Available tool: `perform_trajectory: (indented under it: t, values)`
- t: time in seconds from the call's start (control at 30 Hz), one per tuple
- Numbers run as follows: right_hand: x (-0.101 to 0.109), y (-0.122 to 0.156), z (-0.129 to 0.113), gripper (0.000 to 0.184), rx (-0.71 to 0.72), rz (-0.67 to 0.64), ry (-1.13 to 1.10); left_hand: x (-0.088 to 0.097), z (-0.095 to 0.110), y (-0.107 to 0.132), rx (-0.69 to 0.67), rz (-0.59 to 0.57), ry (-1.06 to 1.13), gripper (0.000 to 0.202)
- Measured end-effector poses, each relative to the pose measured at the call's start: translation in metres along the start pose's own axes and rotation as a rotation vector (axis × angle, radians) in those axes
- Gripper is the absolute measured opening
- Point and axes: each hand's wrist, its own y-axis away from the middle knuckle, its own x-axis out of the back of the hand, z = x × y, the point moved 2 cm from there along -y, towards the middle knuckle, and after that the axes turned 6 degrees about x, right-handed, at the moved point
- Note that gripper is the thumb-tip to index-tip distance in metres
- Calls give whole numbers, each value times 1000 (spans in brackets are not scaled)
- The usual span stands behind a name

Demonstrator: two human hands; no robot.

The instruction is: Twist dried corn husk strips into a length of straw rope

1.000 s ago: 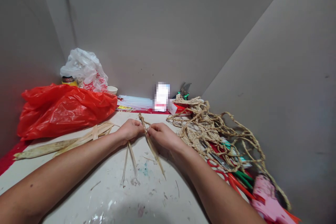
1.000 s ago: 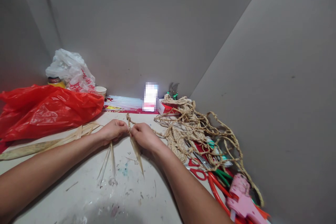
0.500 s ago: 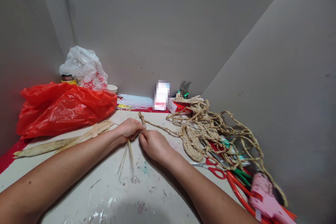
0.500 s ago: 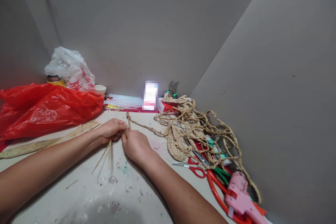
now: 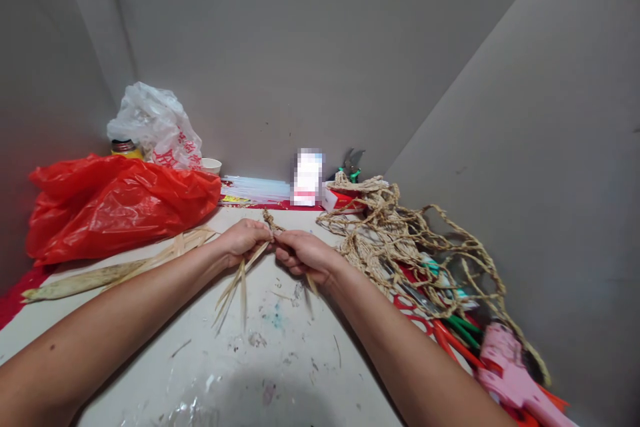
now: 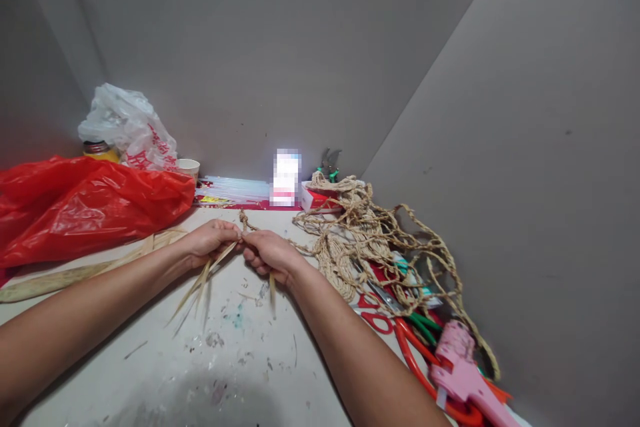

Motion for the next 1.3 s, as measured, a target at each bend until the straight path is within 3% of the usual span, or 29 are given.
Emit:
perform_trajectory:
  t: [0.23,0.4,0.53,0.73,0.9,1.2,1.3]
  values:
    - [12,-4,1,29,-129,-152,-152,1,1,-2,-173,58,-147,19]
    - [13,-5,2,26,-210,-182,-366,0,5,-2,-305,11,-189,17]
    - [10,-5,3,25,-204,-113,-417,0,6,0,-213,43,-282,12]
    - [0,-4,5,18,-109,110,-257,0,3,-1,-101,66,-284,10]
    - [-5,-3,7,17,-35,159,-211,-6,3,6,-43,106,-367,12]
    - [-10,-2,9,24,3,176,-240,-23,5,22,-196,264,-692,6]
    - [-6,-3,10,23,-12,176,-248,-23,8,24,-202,245,-712,10]
